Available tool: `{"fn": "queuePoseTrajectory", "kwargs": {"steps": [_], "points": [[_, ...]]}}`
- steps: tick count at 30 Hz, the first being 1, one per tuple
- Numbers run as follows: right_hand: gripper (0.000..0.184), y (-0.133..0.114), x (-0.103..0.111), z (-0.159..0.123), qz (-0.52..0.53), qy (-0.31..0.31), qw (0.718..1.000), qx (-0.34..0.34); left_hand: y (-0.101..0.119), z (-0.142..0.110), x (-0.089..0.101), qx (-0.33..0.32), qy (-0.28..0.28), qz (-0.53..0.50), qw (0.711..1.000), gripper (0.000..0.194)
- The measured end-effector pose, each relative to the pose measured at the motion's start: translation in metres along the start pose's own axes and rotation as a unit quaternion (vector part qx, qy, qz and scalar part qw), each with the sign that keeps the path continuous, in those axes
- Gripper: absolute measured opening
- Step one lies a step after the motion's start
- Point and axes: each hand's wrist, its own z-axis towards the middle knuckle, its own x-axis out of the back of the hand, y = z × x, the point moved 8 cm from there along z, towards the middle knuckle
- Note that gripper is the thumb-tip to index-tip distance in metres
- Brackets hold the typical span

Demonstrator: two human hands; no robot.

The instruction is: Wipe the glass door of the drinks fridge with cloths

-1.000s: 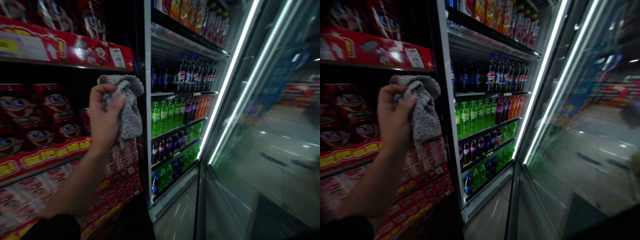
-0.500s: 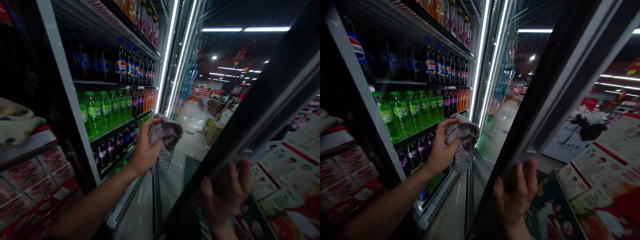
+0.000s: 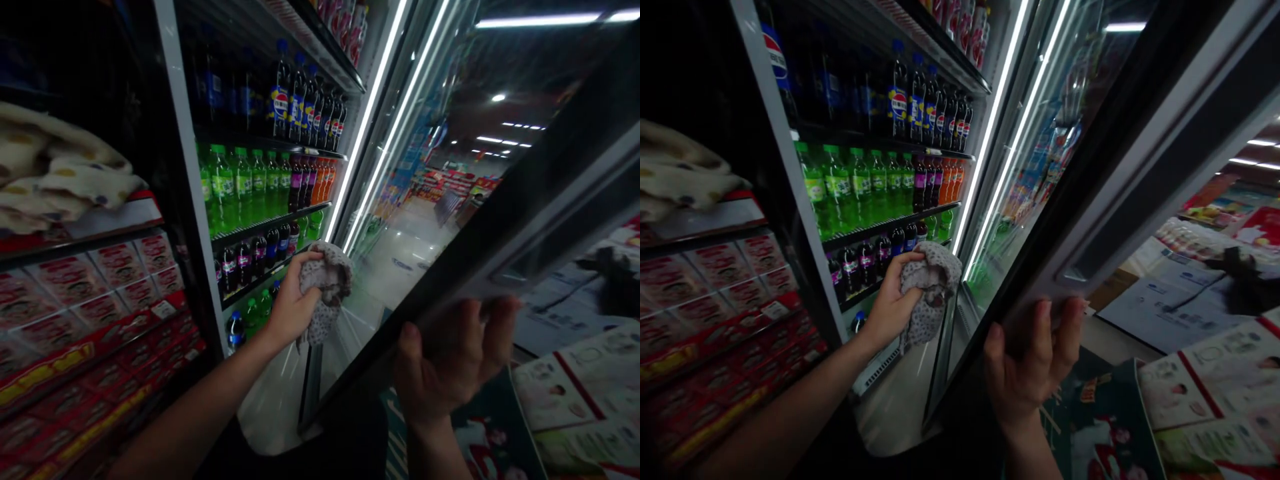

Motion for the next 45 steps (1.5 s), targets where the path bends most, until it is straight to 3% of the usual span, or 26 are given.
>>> {"fn": "queuePoseTrajectory", "kwargs": {"steps": [4,9,14,18,23,27,30,34,37,41,45], "points": [[0.079,0.005,0.001,-0.001,0.029,-0.003,1.0,-0.005,-0.005,-0.015,0.018,0.017,0.042,0.012,0.999,0.058],[0.076,0.01,0.002,-0.002,0.026,0.003,1.0,0.006,-0.003,-0.024,0.022,0.032,0.054,0.011,0.998,0.057],[0.075,0.011,0.003,-0.001,0.01,0.012,1.0,0.011,0.004,-0.018,0.024,0.018,0.078,-0.001,0.997,0.057],[0.082,0.017,0.003,-0.005,0.011,0.028,0.999,0.011,0.006,-0.006,0.023,0.003,0.066,0.003,0.998,0.053],[0.093,0.033,0.001,-0.02,0.086,0.062,0.994,-0.035,-0.012,0.005,0.026,0.006,0.059,-0.023,0.998,0.053],[0.084,0.036,0.005,-0.025,0.099,0.117,0.986,-0.071,-0.041,0.009,0.027,0.041,0.06,-0.044,0.996,0.052],[0.079,0.036,0.007,-0.022,0.102,0.124,0.982,-0.1,-0.063,0.016,0.018,0.07,0.054,-0.094,0.992,0.047],[0.076,0.04,0.012,-0.024,0.088,0.124,0.978,-0.145,-0.077,0.032,-0.008,0.076,0.038,-0.163,0.983,0.043],[0.08,0.039,0.014,-0.027,0.024,0.092,0.986,-0.138,-0.071,0.047,-0.034,0.066,-0.003,-0.167,0.984,0.044],[0.083,0.037,0.02,-0.031,-0.025,0.094,0.989,-0.107,-0.055,0.063,-0.062,0.049,-0.065,-0.178,0.981,0.043],[0.086,0.042,0.015,-0.033,0.011,0.073,0.989,-0.132,-0.04,0.059,-0.072,-0.045,-0.068,-0.207,0.975,0.037]]}}
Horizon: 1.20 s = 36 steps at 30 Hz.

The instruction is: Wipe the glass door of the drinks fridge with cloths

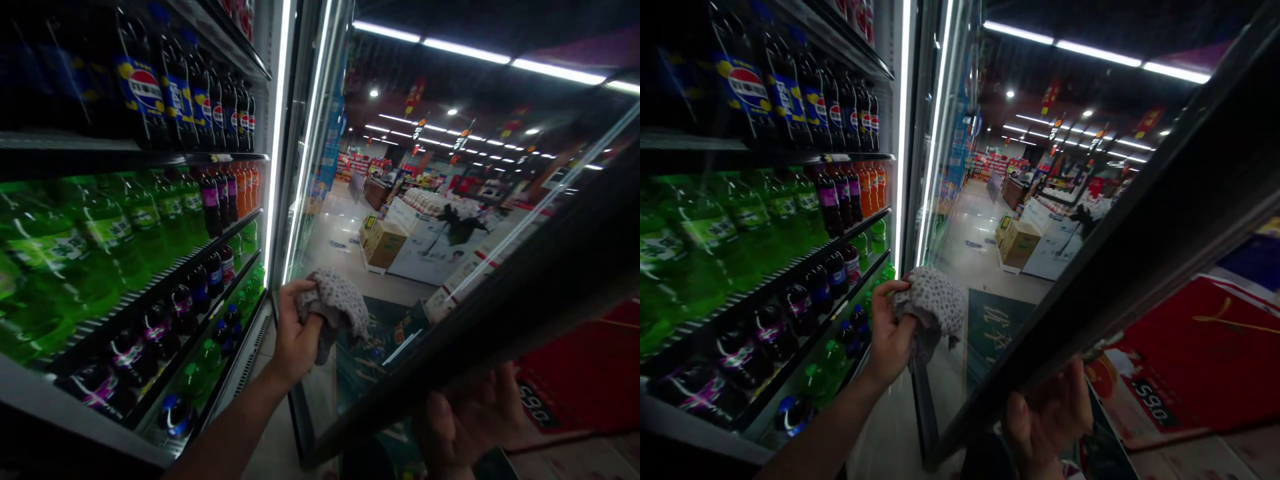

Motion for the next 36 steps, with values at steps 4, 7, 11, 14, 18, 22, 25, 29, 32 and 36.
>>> {"fn": "queuePoseTrajectory", "kwargs": {"steps": [4,7,11,14,18,22,25,29,32,36], "points": [[0.079,0.006,-0.007,-0.002,0.072,0.004,0.996,-0.058,0.01,-0.031,-0.01,-0.07,0.008,-0.065,0.995,0.042],[0.077,0.002,-0.012,-0.001,0.074,-0.003,0.996,-0.04,0.02,-0.042,-0.02,-0.056,0.015,-0.104,0.993,0.053],[0.077,0.008,-0.013,-0.004,0.055,-0.007,0.997,-0.049,0.054,-0.015,-0.048,-0.137,-0.038,-0.077,0.987,0.047],[0.082,0.018,-0.01,-0.01,0.03,-0.005,0.996,-0.082,0.072,0.015,-0.076,-0.204,-0.077,-0.051,0.975,0.044],[0.086,0.023,-0.009,-0.014,0.024,0.001,0.994,-0.109,0.074,0.029,-0.111,-0.251,-0.087,-0.026,0.964,0.052],[0.082,0.016,-0.007,-0.011,0.025,0.017,0.994,-0.104,0.057,0.024,-0.119,-0.224,0.041,-0.034,0.973,0.032],[0.081,0.016,-0.005,-0.01,0.018,0.019,0.993,-0.114,0.054,0.038,-0.127,-0.199,0.098,-0.038,0.974,0.019],[0.08,0.018,-0.001,-0.01,0.022,0.024,0.995,-0.097,0.074,0.056,-0.14,-0.226,0.096,-0.055,0.968,0.021],[0.077,0.021,-0.002,-0.008,0.031,0.012,0.996,-0.087,0.088,0.039,-0.143,-0.247,0.029,-0.05,0.967,0.02],[0.072,0.023,-0.002,-0.007,0.051,0.003,0.996,-0.068,0.085,0.0,-0.146,-0.296,-0.104,0.007,0.949,0.057]]}}
